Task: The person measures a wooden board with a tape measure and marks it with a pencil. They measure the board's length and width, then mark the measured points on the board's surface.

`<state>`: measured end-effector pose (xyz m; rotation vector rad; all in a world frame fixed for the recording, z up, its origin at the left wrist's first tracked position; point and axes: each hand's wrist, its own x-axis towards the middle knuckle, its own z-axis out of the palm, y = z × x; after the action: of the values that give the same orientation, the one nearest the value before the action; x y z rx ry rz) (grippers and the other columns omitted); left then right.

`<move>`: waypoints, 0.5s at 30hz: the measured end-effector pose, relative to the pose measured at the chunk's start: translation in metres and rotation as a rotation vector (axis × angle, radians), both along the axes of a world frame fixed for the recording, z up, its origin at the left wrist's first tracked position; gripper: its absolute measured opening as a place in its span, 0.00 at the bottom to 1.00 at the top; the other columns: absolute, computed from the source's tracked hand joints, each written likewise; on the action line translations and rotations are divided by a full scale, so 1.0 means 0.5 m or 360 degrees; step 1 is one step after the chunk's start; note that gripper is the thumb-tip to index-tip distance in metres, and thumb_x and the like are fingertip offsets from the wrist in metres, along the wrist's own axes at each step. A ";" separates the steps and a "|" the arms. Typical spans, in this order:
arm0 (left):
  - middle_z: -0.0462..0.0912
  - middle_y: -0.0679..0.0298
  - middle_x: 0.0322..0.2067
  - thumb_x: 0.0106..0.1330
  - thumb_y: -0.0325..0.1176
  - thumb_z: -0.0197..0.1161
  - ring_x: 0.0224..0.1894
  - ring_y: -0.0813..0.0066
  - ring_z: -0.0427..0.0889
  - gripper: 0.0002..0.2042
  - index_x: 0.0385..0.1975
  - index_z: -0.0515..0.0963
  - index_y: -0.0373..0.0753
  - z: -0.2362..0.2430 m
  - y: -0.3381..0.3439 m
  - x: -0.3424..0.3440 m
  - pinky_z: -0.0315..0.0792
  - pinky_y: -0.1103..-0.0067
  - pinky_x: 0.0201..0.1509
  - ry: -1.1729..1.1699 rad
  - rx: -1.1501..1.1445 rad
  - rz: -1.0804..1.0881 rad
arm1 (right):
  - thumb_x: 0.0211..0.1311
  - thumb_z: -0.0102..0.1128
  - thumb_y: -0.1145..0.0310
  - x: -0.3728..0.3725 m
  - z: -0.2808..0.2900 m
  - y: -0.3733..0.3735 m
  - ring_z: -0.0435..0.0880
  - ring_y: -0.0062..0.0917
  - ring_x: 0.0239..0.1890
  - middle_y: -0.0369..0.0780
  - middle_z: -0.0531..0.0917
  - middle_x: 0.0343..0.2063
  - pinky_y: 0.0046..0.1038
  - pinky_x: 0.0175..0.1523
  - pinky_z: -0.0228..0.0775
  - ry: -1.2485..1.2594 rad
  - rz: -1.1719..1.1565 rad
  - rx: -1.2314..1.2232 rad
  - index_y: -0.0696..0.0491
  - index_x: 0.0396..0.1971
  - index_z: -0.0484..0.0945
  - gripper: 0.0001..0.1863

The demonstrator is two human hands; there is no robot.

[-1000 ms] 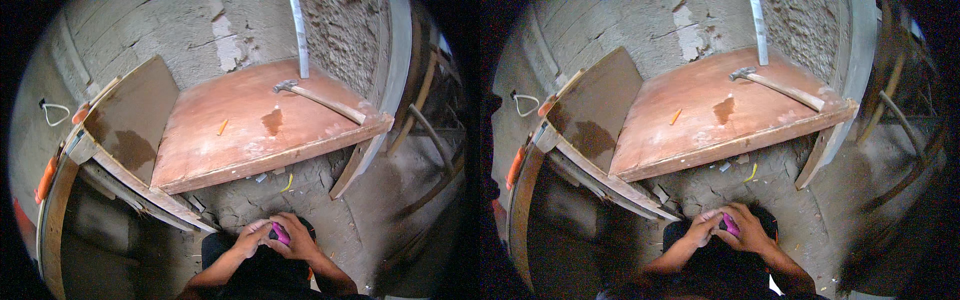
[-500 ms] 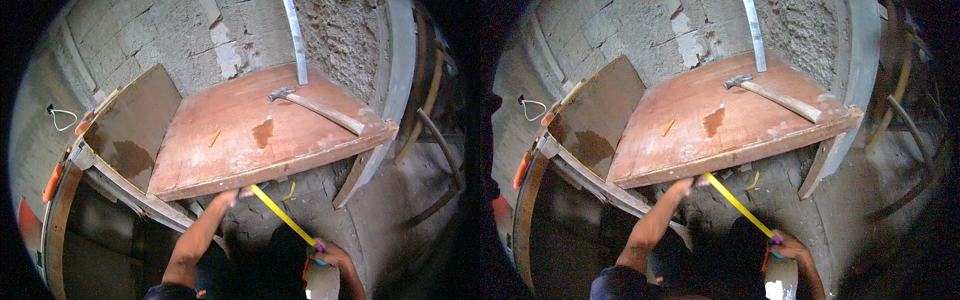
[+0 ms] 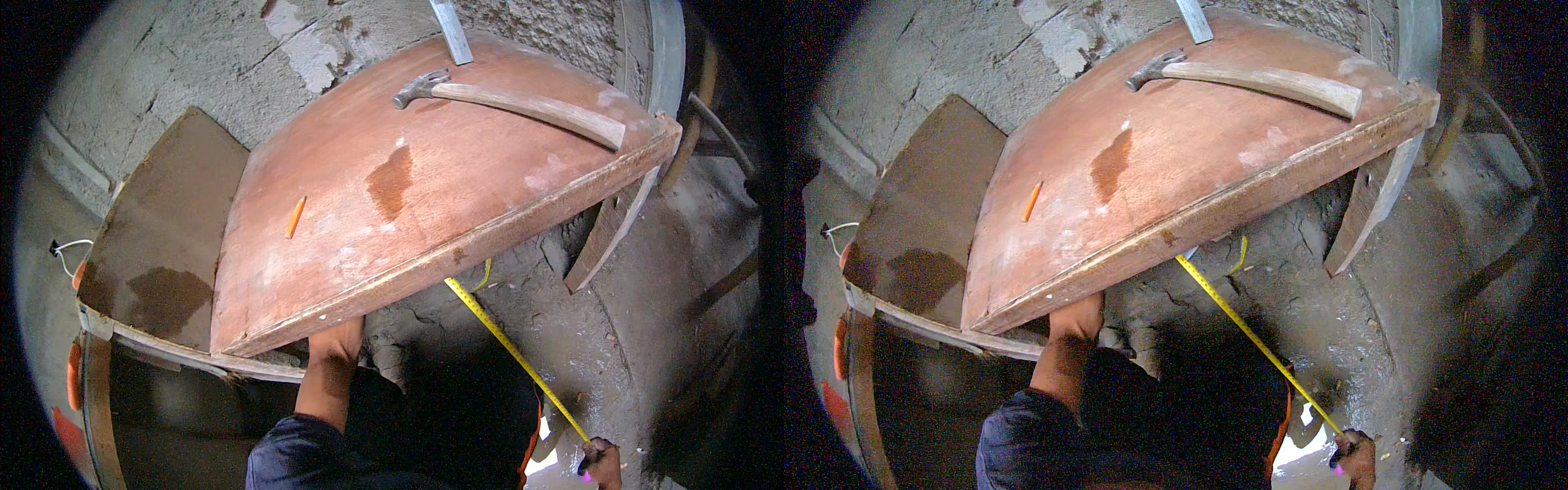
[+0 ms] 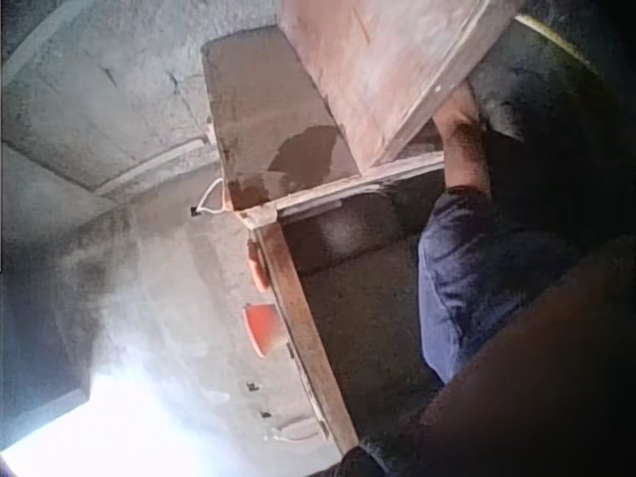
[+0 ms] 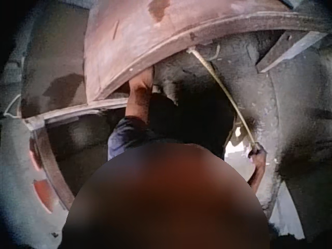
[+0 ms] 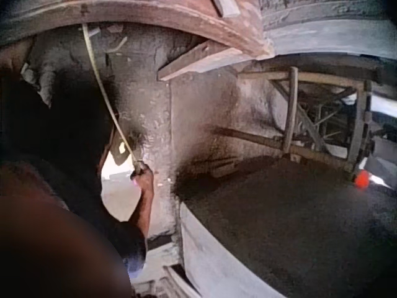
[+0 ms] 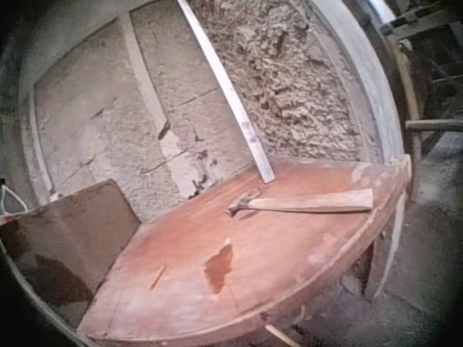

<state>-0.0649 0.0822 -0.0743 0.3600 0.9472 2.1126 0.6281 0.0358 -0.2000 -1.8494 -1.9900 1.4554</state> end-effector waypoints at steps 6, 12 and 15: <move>0.81 0.53 0.55 0.76 0.37 0.57 0.53 0.60 0.83 0.15 0.55 0.76 0.36 -0.011 0.008 0.006 0.77 0.63 0.58 -0.0014 0.0160 -0.0105 | 0.76 0.52 0.50 -0.075 0.143 -0.016 0.85 0.42 0.35 0.50 0.85 0.37 0.45 0.40 0.75 -0.0429 0.0136 0.0611 0.53 0.40 0.83 0.21; 0.81 0.53 0.56 0.76 0.36 0.57 0.55 0.59 0.82 0.15 0.56 0.76 0.36 0.002 0.045 0.016 0.76 0.62 0.59 -0.0029 0.0360 -0.0269 | 0.62 0.57 0.71 -0.112 0.233 0.030 0.73 0.52 0.31 0.53 0.72 0.27 0.48 0.34 0.63 -0.0579 -0.0017 0.1310 0.60 0.30 0.77 0.07; 0.81 0.53 0.56 0.76 0.36 0.57 0.55 0.59 0.82 0.15 0.56 0.76 0.35 0.024 0.074 0.022 0.76 0.61 0.60 0.0000 0.0487 -0.0431 | 0.65 0.57 0.72 -0.086 0.251 0.006 0.76 0.47 0.43 0.53 0.75 0.41 0.44 0.46 0.67 -0.0769 -0.0102 0.1639 0.61 0.39 0.78 0.09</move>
<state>-0.0539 0.1190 -0.0622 0.6067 0.5378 2.0033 0.5851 0.0389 -0.0746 -1.7420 -2.1492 -0.1559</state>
